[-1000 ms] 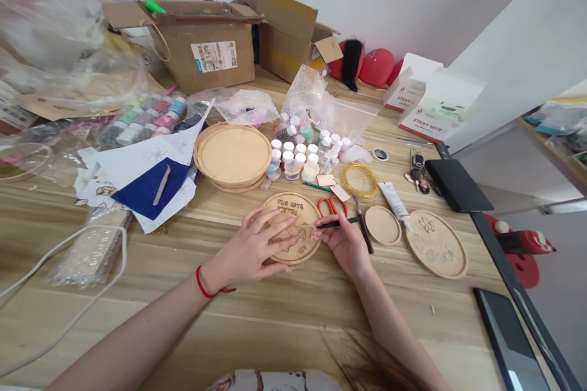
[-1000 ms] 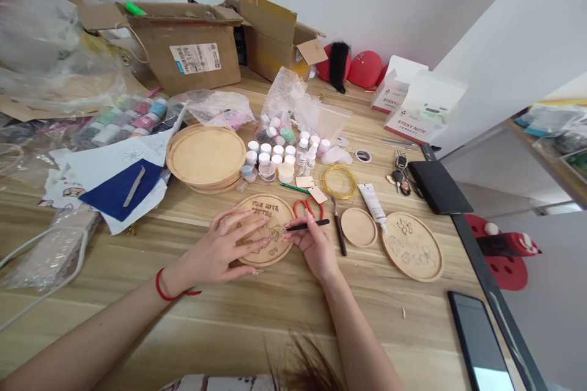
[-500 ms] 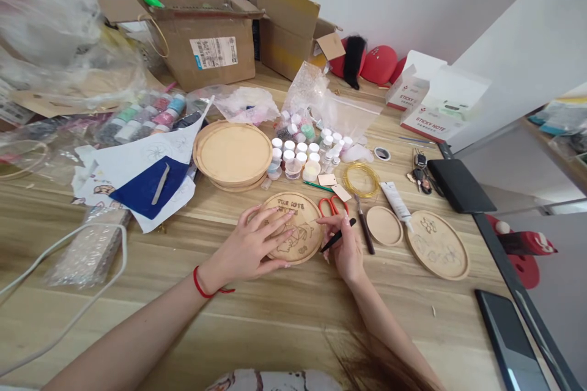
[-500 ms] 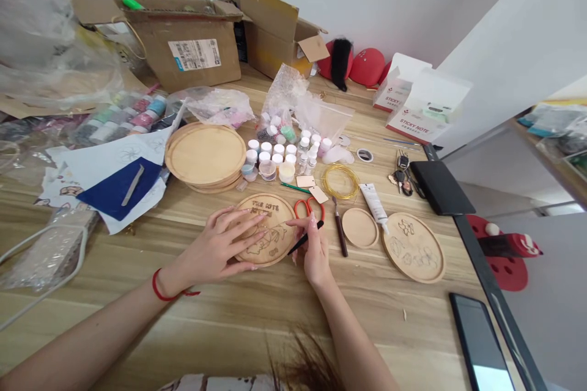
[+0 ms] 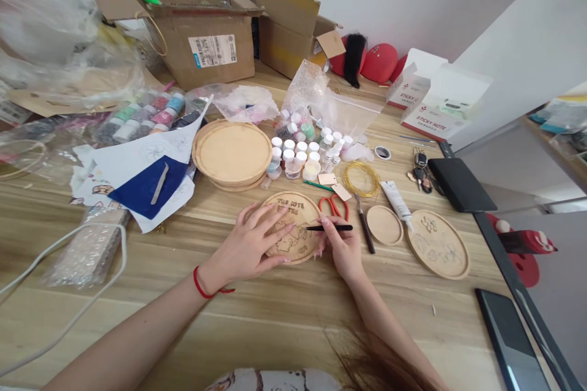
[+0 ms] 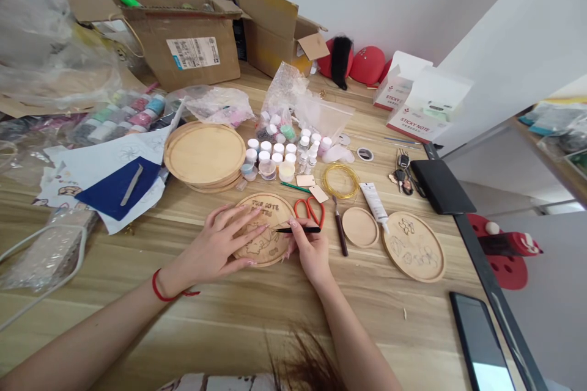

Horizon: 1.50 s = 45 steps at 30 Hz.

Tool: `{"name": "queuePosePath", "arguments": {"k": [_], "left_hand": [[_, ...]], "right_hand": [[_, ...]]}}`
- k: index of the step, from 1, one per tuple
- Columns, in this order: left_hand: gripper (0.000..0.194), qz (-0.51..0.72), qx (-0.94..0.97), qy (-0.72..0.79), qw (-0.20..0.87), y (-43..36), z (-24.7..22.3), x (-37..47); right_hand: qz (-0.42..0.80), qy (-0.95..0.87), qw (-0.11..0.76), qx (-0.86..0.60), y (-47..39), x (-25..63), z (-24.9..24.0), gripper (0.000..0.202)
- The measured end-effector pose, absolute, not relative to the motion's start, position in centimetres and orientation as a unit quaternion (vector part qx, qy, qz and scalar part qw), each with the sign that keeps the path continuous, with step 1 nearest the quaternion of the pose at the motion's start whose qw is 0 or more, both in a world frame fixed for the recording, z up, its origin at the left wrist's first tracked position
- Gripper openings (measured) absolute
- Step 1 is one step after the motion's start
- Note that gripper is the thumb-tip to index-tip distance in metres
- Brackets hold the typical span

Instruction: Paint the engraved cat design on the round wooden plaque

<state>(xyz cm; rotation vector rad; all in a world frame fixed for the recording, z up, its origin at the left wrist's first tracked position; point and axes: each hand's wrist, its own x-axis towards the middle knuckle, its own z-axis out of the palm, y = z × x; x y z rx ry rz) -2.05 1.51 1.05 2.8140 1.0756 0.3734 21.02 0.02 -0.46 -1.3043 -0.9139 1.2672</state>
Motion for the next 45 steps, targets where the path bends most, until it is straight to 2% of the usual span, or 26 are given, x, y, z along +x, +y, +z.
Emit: {"name": "queuePosePath", "arguments": {"k": [7,15,19,23,30,34,40,45], "left_hand": [[0.061,0.128,0.92,0.367,0.056,1.4,1.0,-2.0],[0.078,0.186,0.889,0.412,0.073,1.7,0.9,-2.5],[0.087,0.183,0.892,0.406,0.074,1.8,0.7,-2.9],[0.078,0.168,0.905,0.385,0.069,1.7,0.7,-3.0],[0.07,0.142,0.921,0.356,0.076,1.5,1.3,-2.7],[0.068,0.129,0.926,0.348,0.074,1.5,1.4,-2.5],[0.069,0.128,0.925,0.351,0.069,1.6,1.1,-2.5],[0.078,0.138,0.922,0.355,0.07,1.6,1.1,-2.6]], "right_hand": [[0.489,-0.433,0.502,-0.568,-0.4,20.7,-0.8,0.031],[0.38,-0.546,0.471,-0.579,-0.6,20.9,-1.1,0.028],[0.363,-0.574,0.461,-0.572,-0.6,21.0,-1.2,0.024],[0.366,-0.58,0.455,-0.569,-0.5,21.0,-1.2,0.021],[0.391,-0.501,0.511,-0.578,-0.9,20.8,-1.5,0.027],[0.362,-0.454,0.556,-0.595,-1.0,20.6,-1.1,0.031],[0.348,-0.39,0.6,-0.605,-0.6,20.5,-0.3,0.033],[0.371,-0.362,0.604,-0.606,-0.2,20.7,-0.4,0.035]]}}
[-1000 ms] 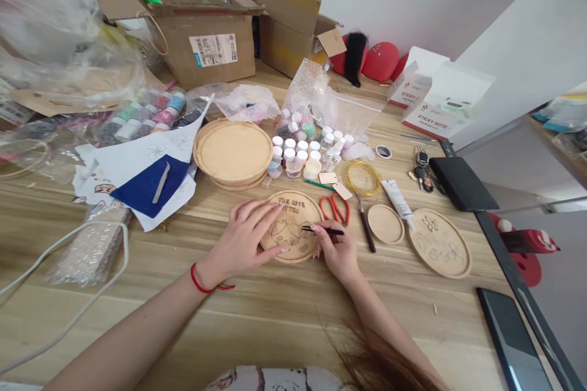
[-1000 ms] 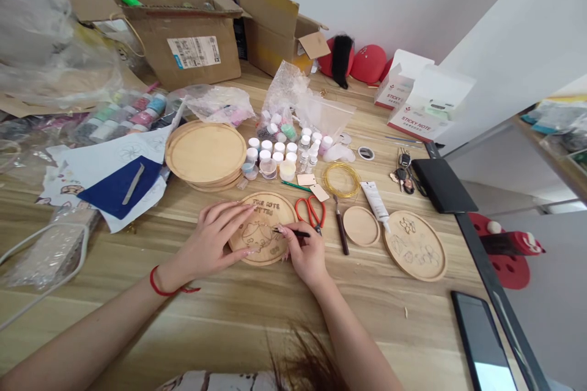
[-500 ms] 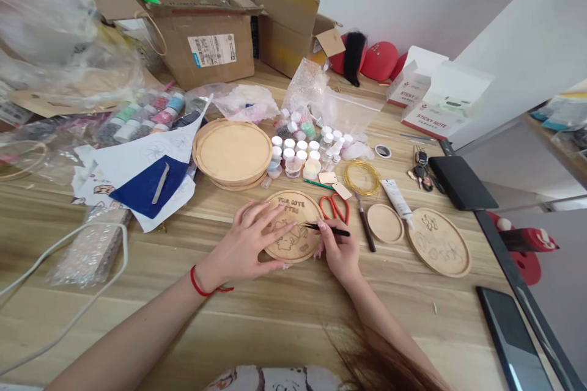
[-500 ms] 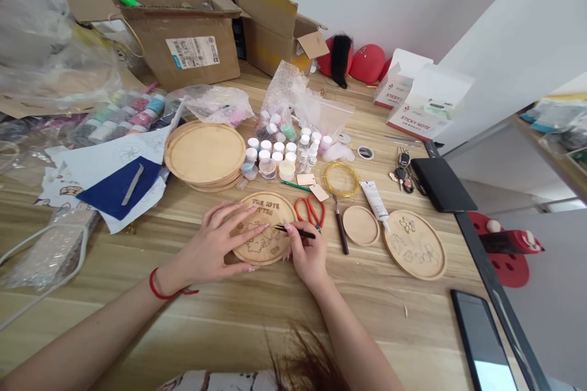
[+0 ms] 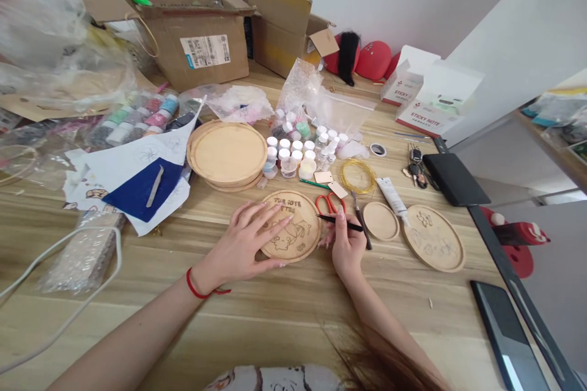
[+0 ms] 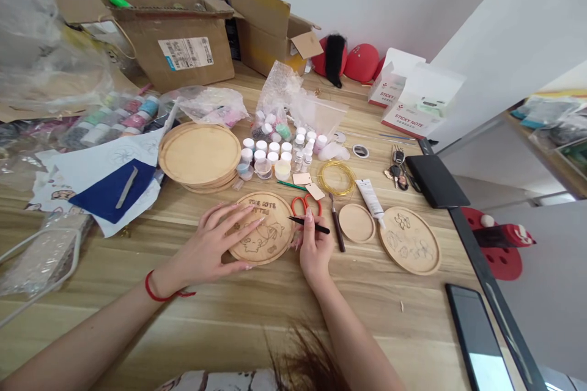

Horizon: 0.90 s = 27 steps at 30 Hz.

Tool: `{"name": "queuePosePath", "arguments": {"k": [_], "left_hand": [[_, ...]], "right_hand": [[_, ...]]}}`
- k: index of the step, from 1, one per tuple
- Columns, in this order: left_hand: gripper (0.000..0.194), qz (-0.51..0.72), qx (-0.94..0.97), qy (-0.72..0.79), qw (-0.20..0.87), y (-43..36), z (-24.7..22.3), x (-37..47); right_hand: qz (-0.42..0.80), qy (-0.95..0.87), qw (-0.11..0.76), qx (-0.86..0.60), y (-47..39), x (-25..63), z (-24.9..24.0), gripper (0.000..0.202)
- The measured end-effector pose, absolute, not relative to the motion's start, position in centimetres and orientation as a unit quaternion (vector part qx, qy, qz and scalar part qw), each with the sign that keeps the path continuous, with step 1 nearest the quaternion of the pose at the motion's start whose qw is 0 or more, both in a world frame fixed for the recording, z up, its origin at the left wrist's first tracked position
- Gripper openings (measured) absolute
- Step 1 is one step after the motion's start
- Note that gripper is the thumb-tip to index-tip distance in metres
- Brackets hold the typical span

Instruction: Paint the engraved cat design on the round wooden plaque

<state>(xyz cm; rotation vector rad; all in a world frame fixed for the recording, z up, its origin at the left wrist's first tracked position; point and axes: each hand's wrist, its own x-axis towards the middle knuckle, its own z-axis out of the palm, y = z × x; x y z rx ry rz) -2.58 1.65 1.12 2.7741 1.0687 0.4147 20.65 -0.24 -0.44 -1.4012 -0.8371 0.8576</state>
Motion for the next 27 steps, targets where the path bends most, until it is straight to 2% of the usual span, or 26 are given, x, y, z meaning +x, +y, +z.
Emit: {"name": "queuePosePath", "arguments": {"k": [3,9,27], "left_hand": [[0.083,0.146,0.917,0.363,0.073,1.7,1.2,-2.5],[0.107,0.17,0.901,0.39,0.091,1.9,0.9,-2.9],[0.114,0.16,0.899,0.397,0.091,2.3,0.7,-3.6]], "right_hand": [[0.376,-0.361,0.608,-0.599,-0.1,20.6,-0.5,0.036],[0.336,-0.397,0.599,-0.608,0.0,20.6,-0.4,0.038],[0.318,-0.395,0.6,-0.619,0.2,21.0,-0.7,0.038]]}}
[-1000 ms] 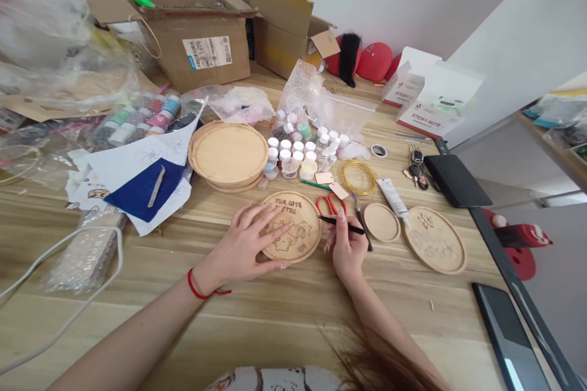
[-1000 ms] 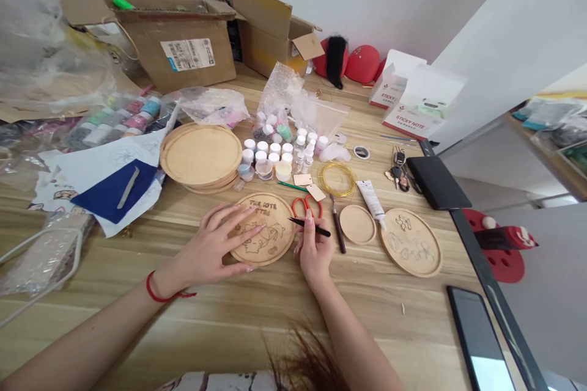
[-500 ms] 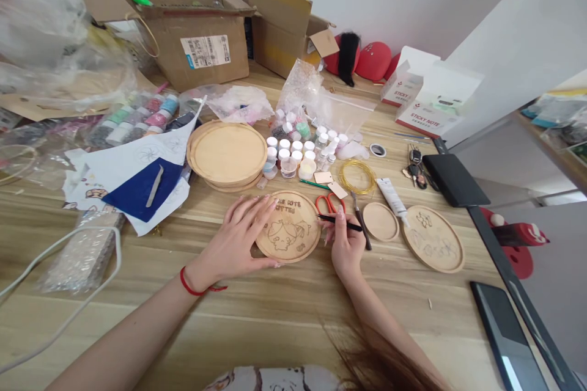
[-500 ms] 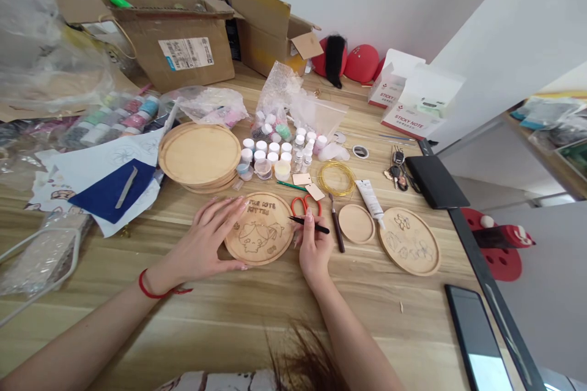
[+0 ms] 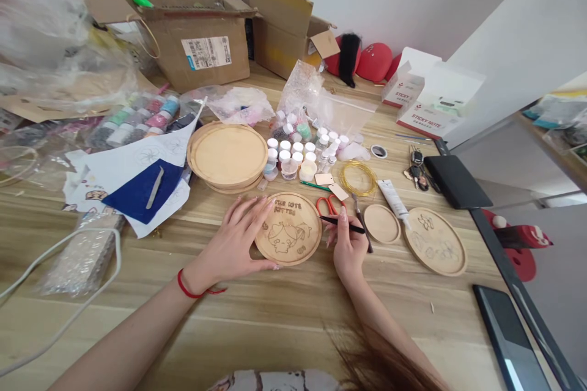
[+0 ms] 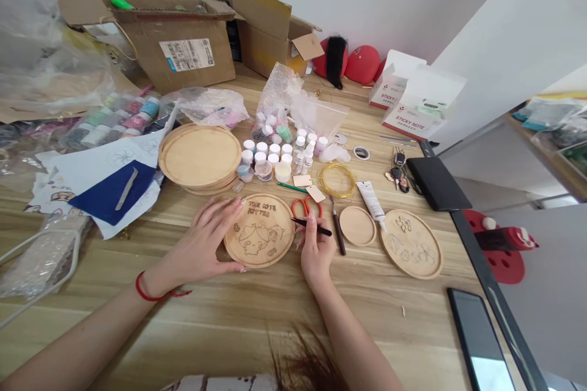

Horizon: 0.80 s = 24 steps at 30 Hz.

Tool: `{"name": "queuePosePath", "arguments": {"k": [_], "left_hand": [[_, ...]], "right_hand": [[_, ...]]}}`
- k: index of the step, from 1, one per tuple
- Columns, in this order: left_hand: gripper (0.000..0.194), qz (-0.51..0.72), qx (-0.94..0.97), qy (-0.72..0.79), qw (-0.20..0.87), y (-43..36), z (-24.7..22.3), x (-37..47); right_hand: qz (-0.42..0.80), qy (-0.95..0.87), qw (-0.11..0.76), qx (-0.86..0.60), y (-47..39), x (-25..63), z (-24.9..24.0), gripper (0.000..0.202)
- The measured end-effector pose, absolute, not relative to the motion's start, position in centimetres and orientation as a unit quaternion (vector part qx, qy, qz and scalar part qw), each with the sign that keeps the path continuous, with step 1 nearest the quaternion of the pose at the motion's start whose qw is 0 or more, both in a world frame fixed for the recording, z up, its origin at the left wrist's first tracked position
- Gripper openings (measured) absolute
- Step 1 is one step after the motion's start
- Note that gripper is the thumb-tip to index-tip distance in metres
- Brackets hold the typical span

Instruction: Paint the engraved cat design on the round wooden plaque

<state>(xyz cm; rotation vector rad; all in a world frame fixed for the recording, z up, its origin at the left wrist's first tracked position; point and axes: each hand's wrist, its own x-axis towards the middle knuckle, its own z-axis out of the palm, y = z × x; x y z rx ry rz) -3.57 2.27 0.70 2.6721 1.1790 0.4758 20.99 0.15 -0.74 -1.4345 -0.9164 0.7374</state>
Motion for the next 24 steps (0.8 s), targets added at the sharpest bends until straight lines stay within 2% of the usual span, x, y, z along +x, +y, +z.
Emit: {"name": "queuePosePath", "arguments": {"k": [7,24], "left_hand": [[0.11,0.17,0.893,0.404,0.103,2.43,0.79,-3.87],[0.078,0.22,0.852,0.456,0.133,2.46,1.03,-3.92]], "right_hand": [[0.33,-0.395,0.597,-0.615,0.23,21.05,-0.73,0.036],[0.367,-0.41,0.588,-0.593,1.11,21.45,-0.56,0.03]]}}
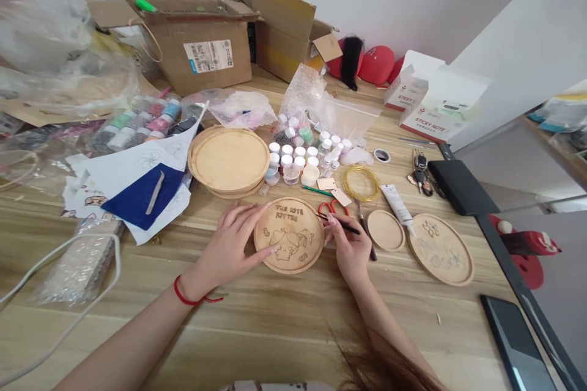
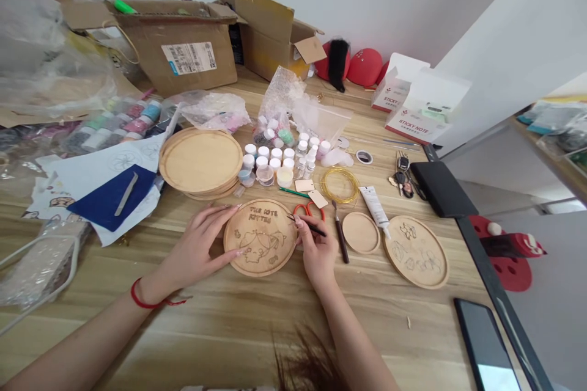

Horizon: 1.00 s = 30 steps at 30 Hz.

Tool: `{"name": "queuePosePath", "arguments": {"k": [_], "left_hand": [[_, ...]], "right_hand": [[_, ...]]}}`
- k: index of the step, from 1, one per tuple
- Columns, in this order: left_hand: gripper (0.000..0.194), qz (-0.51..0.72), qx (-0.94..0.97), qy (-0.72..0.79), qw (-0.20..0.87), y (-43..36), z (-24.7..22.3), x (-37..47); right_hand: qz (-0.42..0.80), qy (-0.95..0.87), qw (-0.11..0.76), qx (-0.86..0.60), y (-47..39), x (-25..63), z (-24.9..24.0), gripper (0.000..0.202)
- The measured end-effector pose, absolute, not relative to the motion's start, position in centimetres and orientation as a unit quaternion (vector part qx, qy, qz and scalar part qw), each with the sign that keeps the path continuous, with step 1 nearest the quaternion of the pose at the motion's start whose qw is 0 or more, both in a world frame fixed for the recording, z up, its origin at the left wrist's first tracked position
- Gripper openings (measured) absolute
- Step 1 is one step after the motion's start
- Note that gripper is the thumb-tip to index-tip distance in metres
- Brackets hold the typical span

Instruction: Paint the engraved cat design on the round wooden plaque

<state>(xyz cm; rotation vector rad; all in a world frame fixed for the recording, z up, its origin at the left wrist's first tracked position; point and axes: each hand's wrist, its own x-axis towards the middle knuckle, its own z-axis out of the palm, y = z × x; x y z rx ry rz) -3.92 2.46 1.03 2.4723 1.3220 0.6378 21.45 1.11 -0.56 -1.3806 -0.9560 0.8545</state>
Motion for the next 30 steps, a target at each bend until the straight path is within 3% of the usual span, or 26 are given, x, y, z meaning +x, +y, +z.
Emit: {"name": "queuePosePath", "arguments": {"k": [9,17,30], "left_hand": [[0.048,0.259,0.844,0.451,0.129,2.7,0.4,-4.3],[0.044,0.255,0.845,0.449,0.135,2.8,0.4,-4.3],[0.049,0.239,0.837,0.468,0.153,2.7,0.5,-4.3]], "right_hand": [[0.331,-0.512,0.521,-0.598,1.1,21.8,-0.4,0.027],[0.229,-0.682,0.452,-0.527,5.1,19.8,1.6,0.018],[0.292,-0.681,0.468,-0.481,6.1,20.2,-0.4,0.008]]}}
